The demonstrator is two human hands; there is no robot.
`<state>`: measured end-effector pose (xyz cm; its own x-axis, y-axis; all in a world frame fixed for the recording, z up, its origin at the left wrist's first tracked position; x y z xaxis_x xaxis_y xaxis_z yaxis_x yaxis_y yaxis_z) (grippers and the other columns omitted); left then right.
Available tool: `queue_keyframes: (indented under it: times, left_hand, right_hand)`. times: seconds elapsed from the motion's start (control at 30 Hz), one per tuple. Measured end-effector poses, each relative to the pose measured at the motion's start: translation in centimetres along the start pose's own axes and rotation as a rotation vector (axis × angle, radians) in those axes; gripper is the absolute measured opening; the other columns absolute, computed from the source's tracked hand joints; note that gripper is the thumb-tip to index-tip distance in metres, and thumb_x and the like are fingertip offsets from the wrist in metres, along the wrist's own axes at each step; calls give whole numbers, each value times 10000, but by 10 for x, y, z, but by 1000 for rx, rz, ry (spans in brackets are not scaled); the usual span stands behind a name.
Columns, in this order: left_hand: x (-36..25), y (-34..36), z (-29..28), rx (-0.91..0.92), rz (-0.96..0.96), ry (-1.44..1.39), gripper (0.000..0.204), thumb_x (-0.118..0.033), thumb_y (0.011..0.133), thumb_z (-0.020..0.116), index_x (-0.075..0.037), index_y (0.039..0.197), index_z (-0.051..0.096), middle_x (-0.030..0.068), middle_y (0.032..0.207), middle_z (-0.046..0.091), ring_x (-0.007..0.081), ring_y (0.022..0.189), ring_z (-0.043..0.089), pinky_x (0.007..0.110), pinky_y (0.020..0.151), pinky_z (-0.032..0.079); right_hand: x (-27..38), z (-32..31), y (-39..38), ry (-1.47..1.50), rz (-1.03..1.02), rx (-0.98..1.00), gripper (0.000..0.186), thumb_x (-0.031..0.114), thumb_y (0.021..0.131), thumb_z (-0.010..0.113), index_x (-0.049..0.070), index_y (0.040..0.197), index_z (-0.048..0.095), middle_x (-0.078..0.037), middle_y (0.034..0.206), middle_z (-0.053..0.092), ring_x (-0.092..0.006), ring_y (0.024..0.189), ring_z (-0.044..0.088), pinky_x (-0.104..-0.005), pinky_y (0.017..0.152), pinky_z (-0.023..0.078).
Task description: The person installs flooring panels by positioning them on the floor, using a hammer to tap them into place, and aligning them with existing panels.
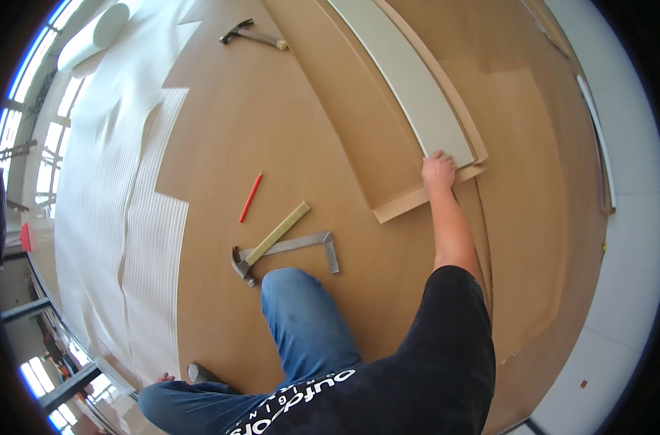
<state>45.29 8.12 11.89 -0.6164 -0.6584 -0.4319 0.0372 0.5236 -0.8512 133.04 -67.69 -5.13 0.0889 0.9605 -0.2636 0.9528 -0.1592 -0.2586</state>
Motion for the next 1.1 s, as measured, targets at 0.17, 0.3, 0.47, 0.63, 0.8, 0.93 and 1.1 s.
queue_keyframes:
  times: [0.17,0.3,0.47,0.63,0.8,0.93,1.1]
  left_hand:
    - [13,-3,17,95,88,-59,352,-308,1025,653,-51,1261,609,100,1070,690,220,1007,663,372,910,555]
    - [26,-32,18,135,164,-117,348,-302,1023,658,-50,1259,610,99,1071,689,214,1007,662,365,909,554]
    - [54,-52,22,215,289,-194,344,-294,1021,664,-49,1257,610,97,1072,686,207,1007,660,357,909,553]
    - [30,-63,61,299,478,-192,340,-286,1019,670,-48,1255,611,95,1072,684,200,1007,658,350,908,552]
    - [-14,-8,57,536,363,123,288,-319,1021,666,-72,1166,635,39,990,685,137,849,652,286,736,555]
    - [-104,-60,100,337,698,516,438,-459,1034,587,-66,1208,675,47,1007,670,138,927,623,313,789,523]
    - [-134,-118,186,714,364,100,675,-621,1018,541,-59,1393,528,140,1287,671,277,1082,686,425,917,569]
  right_hand:
    - [13,-25,22,-428,-191,-79,617,196,1017,434,-72,1558,307,-241,1100,753,-430,981,731,-639,886,516]
    - [55,-89,-44,-266,-266,-9,634,194,1003,460,-78,1558,313,-228,1065,763,-351,919,759,-611,815,552]
    - [67,-225,-198,60,-491,75,416,93,973,468,-79,1348,525,-268,1020,744,-332,920,746,-419,794,583]
    - [27,-181,-261,1162,-551,286,292,101,1009,539,-67,1248,543,-191,1067,730,-268,977,712,-387,841,574]
    - [118,-124,-369,1908,-480,764,187,98,1007,597,32,1176,555,-53,947,658,-158,783,655,-313,672,559]
    - [223,-138,-516,2108,-438,991,229,46,1002,563,24,1231,565,-92,1119,691,-195,988,697,-339,834,592]
    - [314,-163,-675,1972,-387,1451,271,43,1006,554,25,1276,564,-120,1213,684,-251,1113,683,-422,997,561]
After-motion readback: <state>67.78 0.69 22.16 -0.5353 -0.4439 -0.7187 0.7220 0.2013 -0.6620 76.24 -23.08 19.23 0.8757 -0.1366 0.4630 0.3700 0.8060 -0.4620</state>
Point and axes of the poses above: each hand's wrist, its own y-axis towards the middle knuckle, its own z-axis out of the palm, x = y × z, the point moved 9 cm from there along y, towards the middle knuckle
